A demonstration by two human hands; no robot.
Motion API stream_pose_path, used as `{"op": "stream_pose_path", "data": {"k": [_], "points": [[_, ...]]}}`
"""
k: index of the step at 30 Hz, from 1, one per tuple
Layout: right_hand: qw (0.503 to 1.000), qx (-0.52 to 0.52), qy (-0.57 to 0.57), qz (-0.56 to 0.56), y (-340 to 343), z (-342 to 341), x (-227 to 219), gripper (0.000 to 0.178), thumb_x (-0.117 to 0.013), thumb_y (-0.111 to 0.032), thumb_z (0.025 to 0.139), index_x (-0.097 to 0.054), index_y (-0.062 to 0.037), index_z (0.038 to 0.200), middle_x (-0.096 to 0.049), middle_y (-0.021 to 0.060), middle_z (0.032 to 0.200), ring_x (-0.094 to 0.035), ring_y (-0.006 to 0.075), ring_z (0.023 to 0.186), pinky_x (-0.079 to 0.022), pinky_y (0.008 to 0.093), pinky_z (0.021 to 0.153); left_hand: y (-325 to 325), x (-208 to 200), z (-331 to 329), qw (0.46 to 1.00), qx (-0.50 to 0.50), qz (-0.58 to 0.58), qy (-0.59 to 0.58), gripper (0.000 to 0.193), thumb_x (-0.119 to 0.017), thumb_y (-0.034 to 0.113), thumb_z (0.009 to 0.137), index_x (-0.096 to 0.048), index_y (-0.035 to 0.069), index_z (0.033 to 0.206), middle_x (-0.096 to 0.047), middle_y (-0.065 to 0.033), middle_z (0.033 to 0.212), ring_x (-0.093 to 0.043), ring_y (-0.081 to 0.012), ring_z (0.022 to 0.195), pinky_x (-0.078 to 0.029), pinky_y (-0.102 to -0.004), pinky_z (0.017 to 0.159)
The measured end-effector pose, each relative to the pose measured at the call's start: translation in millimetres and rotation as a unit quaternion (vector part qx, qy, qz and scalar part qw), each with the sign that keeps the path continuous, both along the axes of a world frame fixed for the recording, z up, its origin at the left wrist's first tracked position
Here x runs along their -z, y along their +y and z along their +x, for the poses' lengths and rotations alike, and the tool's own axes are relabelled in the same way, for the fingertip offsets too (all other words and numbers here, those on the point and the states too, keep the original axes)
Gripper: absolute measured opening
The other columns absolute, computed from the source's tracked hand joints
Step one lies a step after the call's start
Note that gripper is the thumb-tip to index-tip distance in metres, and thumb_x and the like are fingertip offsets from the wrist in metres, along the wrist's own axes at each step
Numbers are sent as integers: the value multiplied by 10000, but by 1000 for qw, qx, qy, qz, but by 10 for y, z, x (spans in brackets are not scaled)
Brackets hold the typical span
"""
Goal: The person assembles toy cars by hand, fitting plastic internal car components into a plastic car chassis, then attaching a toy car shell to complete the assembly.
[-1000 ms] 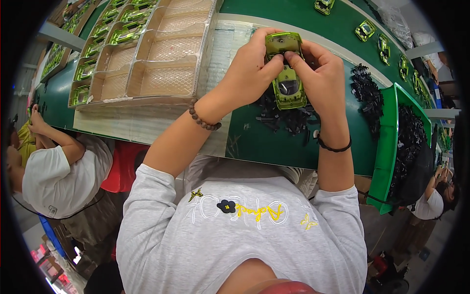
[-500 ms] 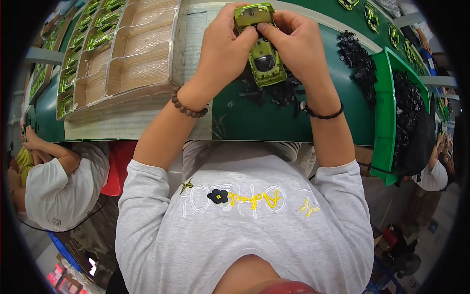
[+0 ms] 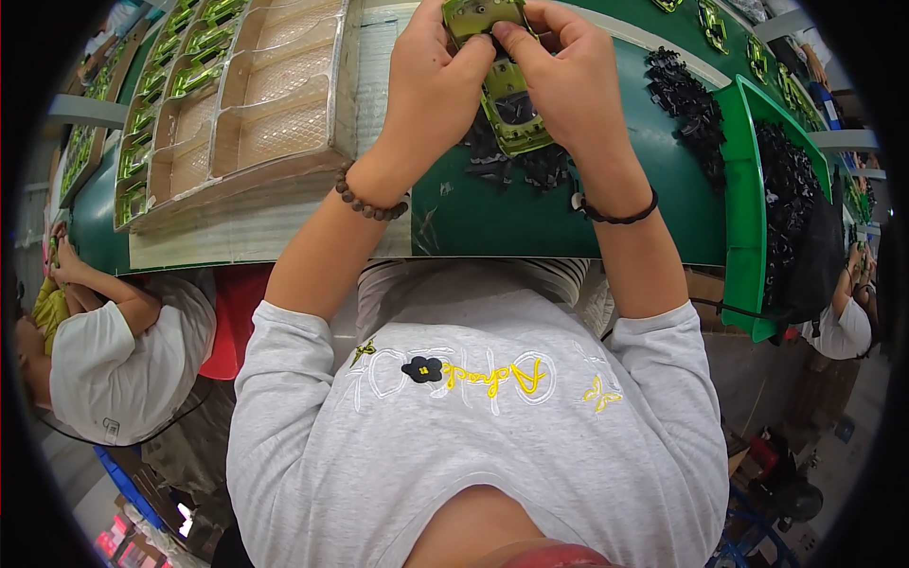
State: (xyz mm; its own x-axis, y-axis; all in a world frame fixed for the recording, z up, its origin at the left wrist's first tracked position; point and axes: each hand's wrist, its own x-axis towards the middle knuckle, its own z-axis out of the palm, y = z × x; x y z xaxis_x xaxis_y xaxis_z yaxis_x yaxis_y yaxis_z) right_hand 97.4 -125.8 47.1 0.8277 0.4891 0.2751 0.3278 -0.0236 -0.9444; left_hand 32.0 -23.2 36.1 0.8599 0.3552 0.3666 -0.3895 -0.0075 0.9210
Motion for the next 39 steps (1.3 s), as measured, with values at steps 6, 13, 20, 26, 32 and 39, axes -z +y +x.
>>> {"op": "stream_pose_path", "data": {"k": [6, 13, 20, 26, 32, 39], "points": [[997, 1, -70, -11, 16, -13, -52, 74, -532, -13, 846, -568, 32, 892, -589, 72, 738, -522, 112, 612, -430, 263, 557, 10, 19, 19, 999, 22, -23, -42, 290, -443, -22, 866, -449, -40, 1155, -566, -77, 997, -538, -118, 885, -442, -239, 784], [995, -2, -100, 5, -50, -34, -152, 71, -529, -18, 864, -560, 29, 908, -594, 78, 776, -526, 112, 636, -430, 253, 571, -37, -13, 12, 999, -19, 27, -44, 276, -442, -11, 877, -450, -38, 1152, -559, -91, 1023, -532, -141, 903, -431, -250, 807], [996, 28, -85, 24, 5, -84, -70, 75, -527, -25, 874, -561, 37, 899, -590, 60, 739, -529, 105, 639, -431, 253, 571, -80, -22, 5, 998, -43, 32, -42, 266, -441, -9, 876, -455, -44, 1139, -557, -100, 1022, -533, -154, 910, -430, -267, 818], [989, 47, -137, -40, -8, 49, 131, 188, -623, -128, 848, -620, 6, 980, -637, 7, 817, -531, 34, 686, -424, 188, 584, -37, 12, 10, 1000, -23, 16, -8, 285, -446, -11, 869, -443, -47, 1152, -552, -102, 1016, -530, -152, 918, -429, -268, 825], [998, -26, -19, 50, -190, -23, -133, 181, -539, -67, 857, -609, 38, 987, -633, 115, 784, -579, 161, 661, -459, 280, 614, 111, 208, 96, 996, -16, -91, -9, 255, -542, -22, 818, -528, -46, 1072, -632, -65, 946, -607, -113, 832, -482, -241, 750], [909, 83, -169, -373, -987, -535, 316, 206, -683, -191, 771, -595, -23, 851, -615, 131, 762, -593, 288, 642, -464, 359, 594, 358, 232, 128, 897, 62, -434, 51, 158, -474, 70, 886, -527, -33, 993, -629, -135, 926, -640, -262, 823, -549, -393, 751]]}}
